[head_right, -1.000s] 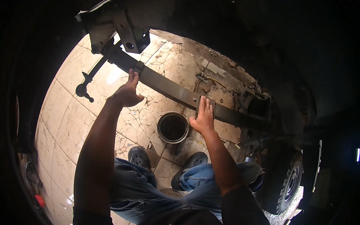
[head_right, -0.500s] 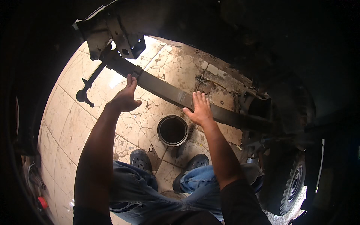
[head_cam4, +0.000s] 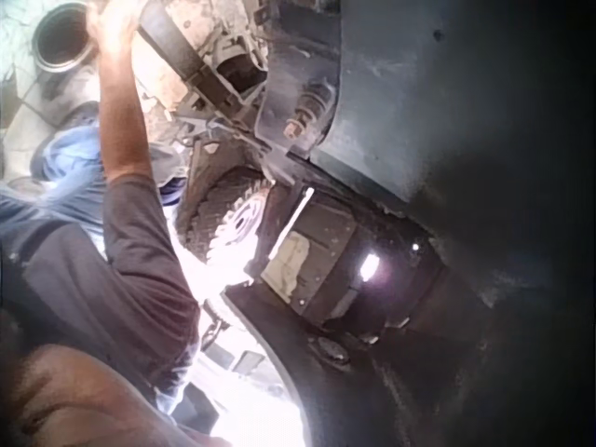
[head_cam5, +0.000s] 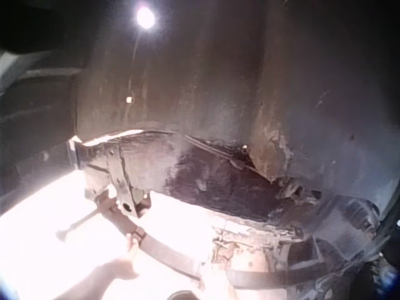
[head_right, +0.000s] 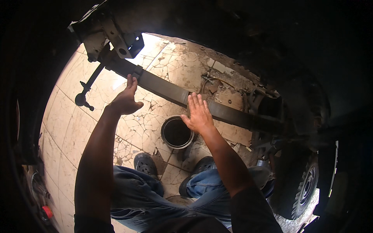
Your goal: The person repeatedly wipes a long metal beam with their hands, moving along its length and returning to earlier sections. The hands contact the beam directly without visible tools. The beam remains in place under the vehicle throughout the clip.
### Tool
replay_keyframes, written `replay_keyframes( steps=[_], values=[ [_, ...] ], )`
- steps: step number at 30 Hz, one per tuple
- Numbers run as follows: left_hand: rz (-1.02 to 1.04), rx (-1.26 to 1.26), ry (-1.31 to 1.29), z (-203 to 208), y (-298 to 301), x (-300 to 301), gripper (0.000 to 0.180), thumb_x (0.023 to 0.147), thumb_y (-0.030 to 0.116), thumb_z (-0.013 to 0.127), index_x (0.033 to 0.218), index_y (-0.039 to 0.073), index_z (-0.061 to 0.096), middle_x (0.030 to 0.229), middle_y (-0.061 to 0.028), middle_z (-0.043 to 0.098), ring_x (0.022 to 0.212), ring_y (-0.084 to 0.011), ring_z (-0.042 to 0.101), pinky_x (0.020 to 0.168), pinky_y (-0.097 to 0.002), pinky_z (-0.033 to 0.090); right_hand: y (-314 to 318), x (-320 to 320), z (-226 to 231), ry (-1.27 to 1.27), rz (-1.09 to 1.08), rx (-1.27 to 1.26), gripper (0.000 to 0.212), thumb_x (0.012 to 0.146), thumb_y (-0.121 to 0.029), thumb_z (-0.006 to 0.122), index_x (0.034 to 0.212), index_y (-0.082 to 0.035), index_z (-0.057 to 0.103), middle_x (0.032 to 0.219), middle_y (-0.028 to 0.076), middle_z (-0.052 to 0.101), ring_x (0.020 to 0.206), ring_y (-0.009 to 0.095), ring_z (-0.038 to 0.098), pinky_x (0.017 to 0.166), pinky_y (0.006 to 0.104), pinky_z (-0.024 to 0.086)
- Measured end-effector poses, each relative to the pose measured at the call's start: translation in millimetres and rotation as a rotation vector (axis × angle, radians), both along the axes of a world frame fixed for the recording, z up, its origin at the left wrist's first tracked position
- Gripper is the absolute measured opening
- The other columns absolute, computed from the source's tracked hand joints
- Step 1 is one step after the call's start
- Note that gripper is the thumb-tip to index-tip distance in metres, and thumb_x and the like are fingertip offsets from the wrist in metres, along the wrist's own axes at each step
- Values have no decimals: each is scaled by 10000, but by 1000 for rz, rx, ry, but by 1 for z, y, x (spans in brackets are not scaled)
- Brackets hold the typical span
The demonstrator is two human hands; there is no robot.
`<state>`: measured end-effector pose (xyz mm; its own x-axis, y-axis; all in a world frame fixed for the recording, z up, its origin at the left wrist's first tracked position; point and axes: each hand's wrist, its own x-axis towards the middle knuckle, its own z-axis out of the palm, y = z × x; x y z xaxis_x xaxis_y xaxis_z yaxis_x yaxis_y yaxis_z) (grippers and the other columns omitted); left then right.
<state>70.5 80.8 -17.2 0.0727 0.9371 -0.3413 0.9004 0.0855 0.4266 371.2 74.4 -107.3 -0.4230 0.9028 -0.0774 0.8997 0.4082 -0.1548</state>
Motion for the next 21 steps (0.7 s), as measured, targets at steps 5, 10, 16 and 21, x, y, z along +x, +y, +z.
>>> replay_keyframes(
  steps=[5, 10, 16, 21],
  values=[
    [-17, 35, -9, -8, 0, -2, 1067, 779, 213, 721, 1508, -64, -7, 1579, -282, -117, 1415, -388, 308, 1105, -375, 383, 20, -10, 4, 9, -169, -46, 901, 907, -502, 564, 1527, 15, 163, 1601, 200, 152, 1483, 364, 140, 1205, 460, 140],
    [-4, 23, 0, -5, 0, -2, 1074, 776, 212, 728, 1506, -69, -9, 1576, -289, -119, 1419, -392, 294, 1112, -372, 376, -2, -4, -2, 5, -35, 25, 907, 895, -476, 596, 1525, 17, 168, 1598, 201, 165, 1480, 361, 157, 1202, 463, 155],
    [-3, 27, -8, -6, -2, 1, 1071, 776, 212, 729, 1511, -57, -1, 1585, -272, -105, 1403, -404, 319, 1098, -379, 392, 18, -16, 6, -3, -165, -67, 909, 907, -468, 590, 1533, 7, 134, 1604, 199, 138, 1489, 363, 111, 1205, 471, 128],
    [-9, 71, 6, -10, 0, -5, 1073, 769, 219, 728, 1499, -88, 3, 1578, -289, -104, 1394, -408, 336, 1087, -378, 404, -8, -10, 6, -28, -40, 3, 904, 894, -454, 612, 1525, 12, 165, 1597, 204, 166, 1475, 380, 161, 1193, 488, 169]
  ],
)
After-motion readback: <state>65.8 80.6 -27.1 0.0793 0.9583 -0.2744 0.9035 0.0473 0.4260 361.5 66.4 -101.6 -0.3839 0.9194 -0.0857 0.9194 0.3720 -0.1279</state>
